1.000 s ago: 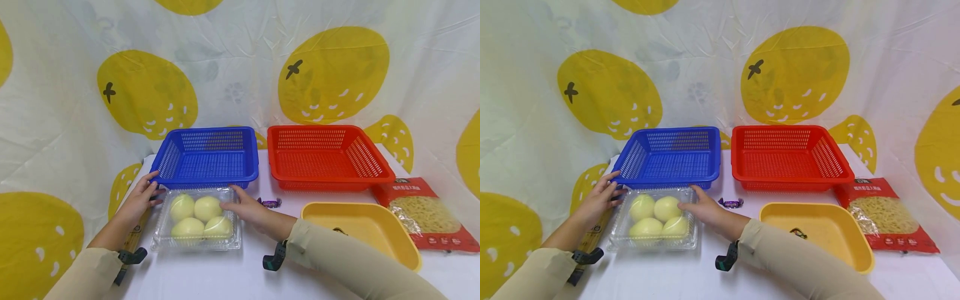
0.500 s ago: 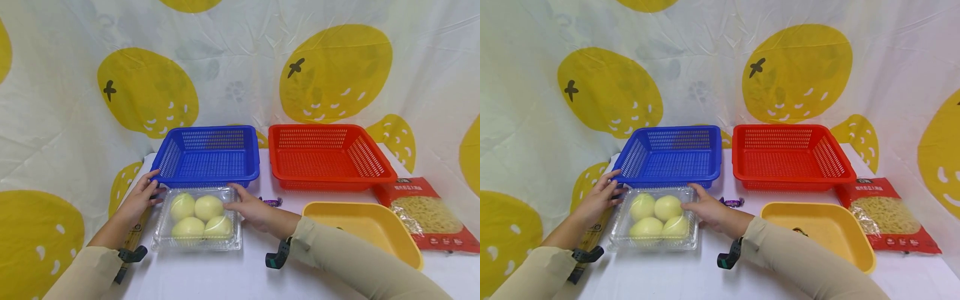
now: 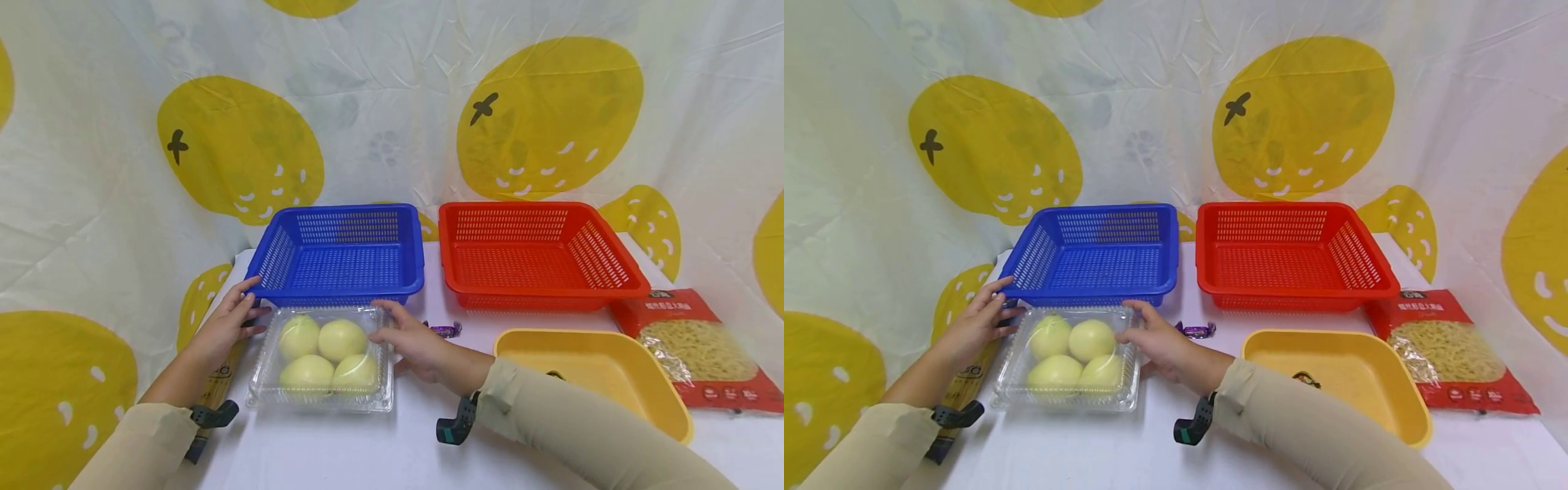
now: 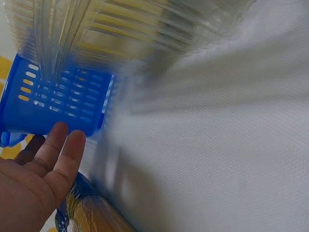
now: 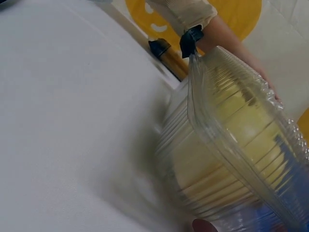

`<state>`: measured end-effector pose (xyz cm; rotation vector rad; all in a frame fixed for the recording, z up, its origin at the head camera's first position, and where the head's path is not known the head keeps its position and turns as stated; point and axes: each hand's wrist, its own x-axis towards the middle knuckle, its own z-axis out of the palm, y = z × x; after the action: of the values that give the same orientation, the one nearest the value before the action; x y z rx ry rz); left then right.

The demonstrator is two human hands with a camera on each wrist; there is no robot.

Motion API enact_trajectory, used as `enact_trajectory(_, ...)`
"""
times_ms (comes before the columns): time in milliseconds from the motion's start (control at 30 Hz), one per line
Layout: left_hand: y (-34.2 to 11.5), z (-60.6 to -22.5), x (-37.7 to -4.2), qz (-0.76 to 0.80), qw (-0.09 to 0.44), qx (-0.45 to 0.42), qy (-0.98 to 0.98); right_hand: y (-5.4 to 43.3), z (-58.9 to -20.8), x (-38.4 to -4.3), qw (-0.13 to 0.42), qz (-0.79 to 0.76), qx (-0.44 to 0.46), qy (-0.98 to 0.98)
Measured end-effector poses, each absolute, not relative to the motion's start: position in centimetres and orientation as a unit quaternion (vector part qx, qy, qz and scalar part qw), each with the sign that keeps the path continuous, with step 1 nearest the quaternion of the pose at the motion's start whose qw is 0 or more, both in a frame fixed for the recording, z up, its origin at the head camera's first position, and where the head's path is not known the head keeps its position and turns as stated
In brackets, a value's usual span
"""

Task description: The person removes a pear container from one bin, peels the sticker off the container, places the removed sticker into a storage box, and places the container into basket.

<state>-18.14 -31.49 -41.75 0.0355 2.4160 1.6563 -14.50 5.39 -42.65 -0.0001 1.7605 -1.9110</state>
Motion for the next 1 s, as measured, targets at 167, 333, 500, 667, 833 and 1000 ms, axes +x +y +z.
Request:
enact_trajectory(167, -31.7, -41.8, -18.0, 0.568, 0.105, 0.024, 0.816, 5.4, -43.1, -14.4, 0.259, -0.714, -0.002, 0.651)
enact_trajectory(333, -31.7, -41.8, -18.0, 0.57, 0.107, 0.029, 0.814, 5.5, -43.2, -14.4, 0.24, -0.708, 0.001, 0.664)
enact_trajectory(500, -31.7, -41.9, -18.0, 0.571, 0.108, 0.026, 0.813, 5.7, -43.0, -14.3, 0.229, -0.709, 0.003, 0.668)
enact_trajectory(667, -31.8, -42.0, -18.0, 0.567, 0.107, 0.019, 0.816, 6.0, -42.3, -13.9, 0.234, -0.717, -0.003, 0.656)
enact_trajectory(833, -31.7, -42.1, -17.8, 0.584, 0.102, 0.012, 0.805, 6.5, -41.4, -13.3, 0.24, -0.713, 0.003, 0.658)
enact_trajectory(1000, -31.2, -42.3, -18.0, 0.61, 0.083, 0.004, 0.788, 7.3, -40.5, -12.9, 0.236, -0.718, 0.005, 0.655)
